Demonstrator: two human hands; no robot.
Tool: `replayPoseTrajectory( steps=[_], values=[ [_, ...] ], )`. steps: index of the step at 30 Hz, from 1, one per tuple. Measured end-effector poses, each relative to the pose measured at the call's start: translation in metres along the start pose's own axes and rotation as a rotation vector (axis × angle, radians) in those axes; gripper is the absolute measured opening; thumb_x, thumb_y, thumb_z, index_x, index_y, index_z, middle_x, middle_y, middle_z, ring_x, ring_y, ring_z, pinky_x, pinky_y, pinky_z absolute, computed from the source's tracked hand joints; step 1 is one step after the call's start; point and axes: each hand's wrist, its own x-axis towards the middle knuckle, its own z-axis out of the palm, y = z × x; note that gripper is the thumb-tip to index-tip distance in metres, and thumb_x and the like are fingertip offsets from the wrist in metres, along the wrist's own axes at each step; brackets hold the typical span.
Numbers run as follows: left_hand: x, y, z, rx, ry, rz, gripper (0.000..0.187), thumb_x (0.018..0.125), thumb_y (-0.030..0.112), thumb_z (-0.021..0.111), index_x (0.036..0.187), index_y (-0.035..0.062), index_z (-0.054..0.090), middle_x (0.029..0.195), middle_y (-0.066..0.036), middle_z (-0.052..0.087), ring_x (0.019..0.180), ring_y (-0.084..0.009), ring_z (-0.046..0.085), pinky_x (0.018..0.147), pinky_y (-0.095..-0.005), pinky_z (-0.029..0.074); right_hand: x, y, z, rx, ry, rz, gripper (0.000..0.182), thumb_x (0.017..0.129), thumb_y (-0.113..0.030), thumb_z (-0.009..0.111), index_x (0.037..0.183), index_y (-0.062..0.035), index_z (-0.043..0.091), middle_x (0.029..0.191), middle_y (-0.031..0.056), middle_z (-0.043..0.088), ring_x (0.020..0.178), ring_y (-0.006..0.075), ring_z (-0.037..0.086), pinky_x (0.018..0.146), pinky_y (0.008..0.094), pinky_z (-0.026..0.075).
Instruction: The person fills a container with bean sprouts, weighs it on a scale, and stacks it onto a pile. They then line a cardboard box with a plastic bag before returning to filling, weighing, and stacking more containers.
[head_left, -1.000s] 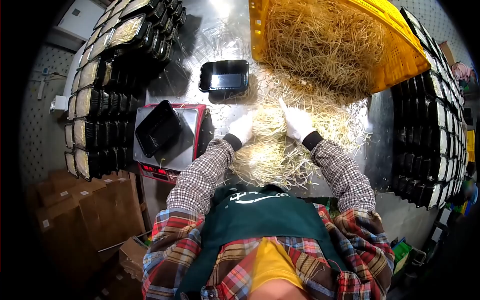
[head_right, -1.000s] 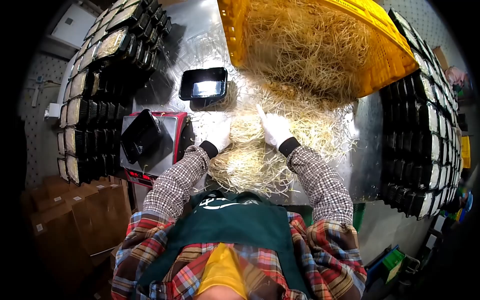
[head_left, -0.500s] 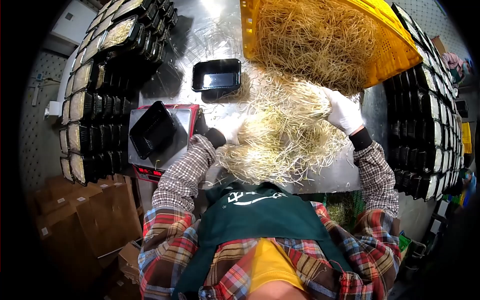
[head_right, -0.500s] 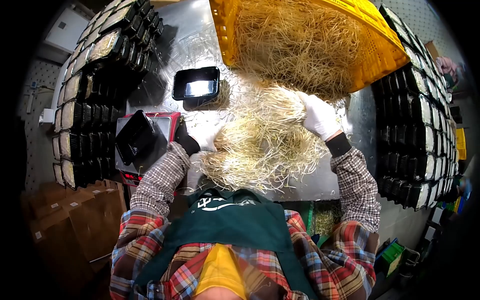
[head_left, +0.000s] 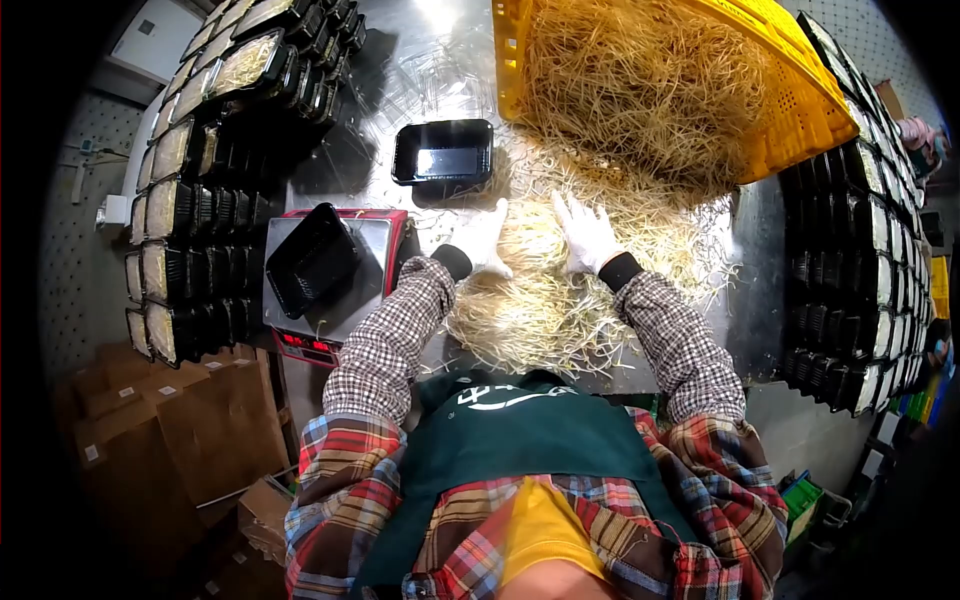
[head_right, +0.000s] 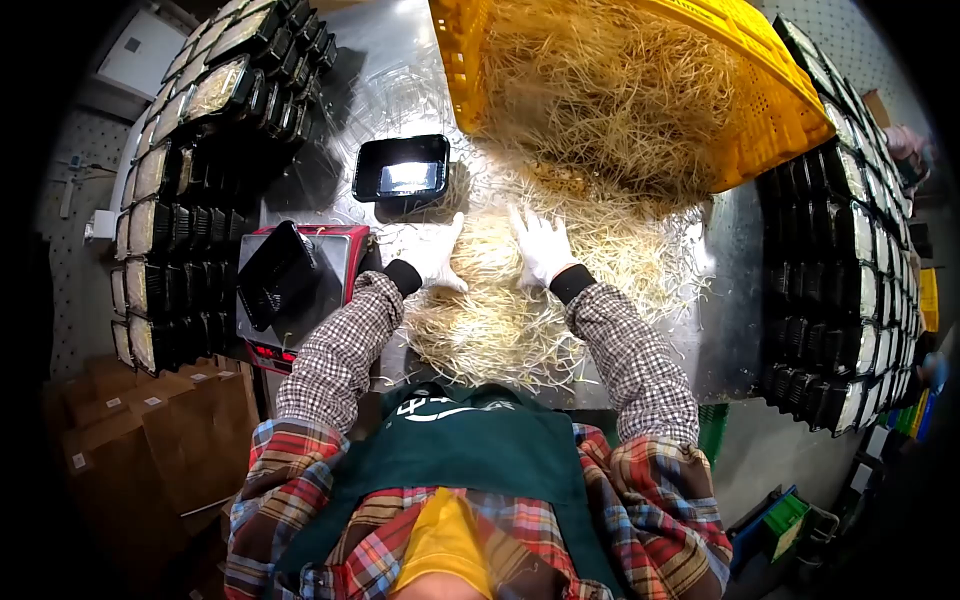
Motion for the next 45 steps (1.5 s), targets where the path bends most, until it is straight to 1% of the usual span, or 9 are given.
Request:
replayPoseTrajectory(
  steps=[4, 8, 11, 18, 24, 27, 29, 34, 45],
  values=[
    [0.010, 0.002, 0.007, 0.030, -0.032, -0.040, 0.099, 0.065, 0.031, 0.083, 0.144, -0.0003, 0.032, 0.125, -0.026, 0.057, 0.118, -0.0387, 0.055, 0.101, -0.0410, 0.044, 0.008, 0.000, 0.011, 0.216, 0.026, 0.107, 0.079, 0.080, -0.005, 0.057, 0.151, -0.0060, 0.025, 0.091, 0.0180, 0.066, 0.085, 0.0337, 0.067, 0.072, 0.0410, 0.055],
    [0.018, -0.009, 0.030, 0.023, -0.003, -0.004, 0.066, 0.074, 0.025, 0.077, 0.127, 0.0008, 0.047, 0.115, -0.024, 0.063, 0.106, -0.0380, 0.063, 0.090, -0.0424, 0.051, 0.004, 0.017, -0.004, 0.104, 0.015, -0.052, 0.014, 0.084, -0.009, 0.058, 0.097, -0.0044, 0.062, 0.089, 0.0150, 0.069, 0.083, 0.0321, 0.069, 0.068, 0.0416, 0.056],
    [0.010, 0.001, 0.018, 0.104, -0.082, 0.013, 0.055, 0.079, 0.022, 0.073, 0.123, 0.0020, 0.047, 0.115, -0.024, 0.063, 0.102, -0.0385, 0.065, 0.085, -0.0435, 0.053, -0.004, 0.040, -0.013, 0.015, 0.000, -0.124, 0.011, 0.087, -0.013, 0.060, 0.093, -0.0056, 0.065, 0.087, 0.0136, 0.070, 0.080, 0.0300, 0.070, 0.068, 0.0390, 0.057],
    [0.025, -0.030, 0.042, 0.007, -0.054, 0.137, 0.060, 0.080, 0.015, 0.071, 0.134, 0.0079, 0.045, 0.118, -0.023, 0.060, 0.104, -0.0352, 0.064, 0.086, -0.0417, 0.053, -0.047, 0.124, -0.087, 0.156, 0.039, 0.152, 0.035, 0.091, -0.037, 0.061, 0.102, -0.0036, 0.061, 0.093, 0.0179, 0.069, 0.086, 0.0328, 0.069, 0.076, 0.0411, 0.055],
    [0.009, 0.013, -0.005, 0.141, -0.100, 0.043, 0.062, 0.077, 0.014, 0.074, 0.133, 0.0101, 0.049, 0.125, -0.022, 0.056, 0.111, -0.0359, 0.061, 0.091, -0.0433, 0.051, 0.005, 0.040, -0.066, 0.290, 0.258, 0.133, 0.032, 0.083, -0.013, 0.058, 0.115, -0.0081, 0.061, 0.095, 0.0160, 0.069, 0.083, 0.0324, 0.069, 0.073, 0.0388, 0.056],
    [-0.038, 0.032, -0.043, 0.244, -0.022, -0.094, 0.069, 0.071, 0.022, 0.082, 0.131, 0.0094, 0.051, 0.128, -0.021, 0.054, 0.117, -0.0366, 0.056, 0.095, -0.0452, 0.048, 0.041, 0.013, -0.025, 0.278, 0.011, 0.046, 0.058, 0.078, -0.026, 0.072, 0.127, -0.0018, 0.051, 0.116, 0.0241, 0.064, 0.109, 0.0348, 0.063, 0.093, 0.0423, 0.052],
    [-0.057, -0.020, 0.009, 0.155, 0.455, 0.085, 0.082, 0.068, 0.029, 0.086, 0.136, 0.0058, 0.047, 0.129, -0.021, 0.053, 0.118, -0.0356, 0.056, 0.095, -0.0449, 0.048, 0.054, 0.023, -0.031, 0.187, -0.313, -0.084, 0.086, 0.071, -0.040, 0.081, 0.135, 0.0033, 0.042, 0.125, 0.0288, 0.058, 0.119, 0.0380, 0.057, 0.101, 0.0426, 0.047],
    [-0.094, -0.007, 0.044, -0.325, 0.166, -0.312, 0.077, 0.089, 0.045, 0.061, 0.140, -0.0069, 0.035, 0.091, -0.029, 0.068, 0.086, -0.0425, 0.068, 0.081, -0.0503, 0.053, 0.100, 0.038, -0.038, 0.311, -0.240, -0.110, 0.138, 0.058, -0.071, 0.080, 0.152, 0.0064, 0.014, 0.155, 0.0362, 0.014, 0.147, 0.0438, 0.015, 0.121, 0.0458, 0.019],
    [-0.011, -0.003, 0.120, -0.959, 0.480, -0.479, 0.075, 0.090, 0.027, 0.053, 0.149, -0.0084, 0.024, 0.132, -0.030, 0.053, 0.121, -0.0359, 0.054, 0.103, -0.0383, 0.042, 0.023, -0.107, -0.022, -0.075, -0.167, 0.005, 0.136, 0.059, -0.054, 0.086, 0.155, -0.0008, 0.006, 0.153, 0.0321, 0.024, 0.143, 0.0432, 0.026, 0.115, 0.0598, 0.023]
  ],
)
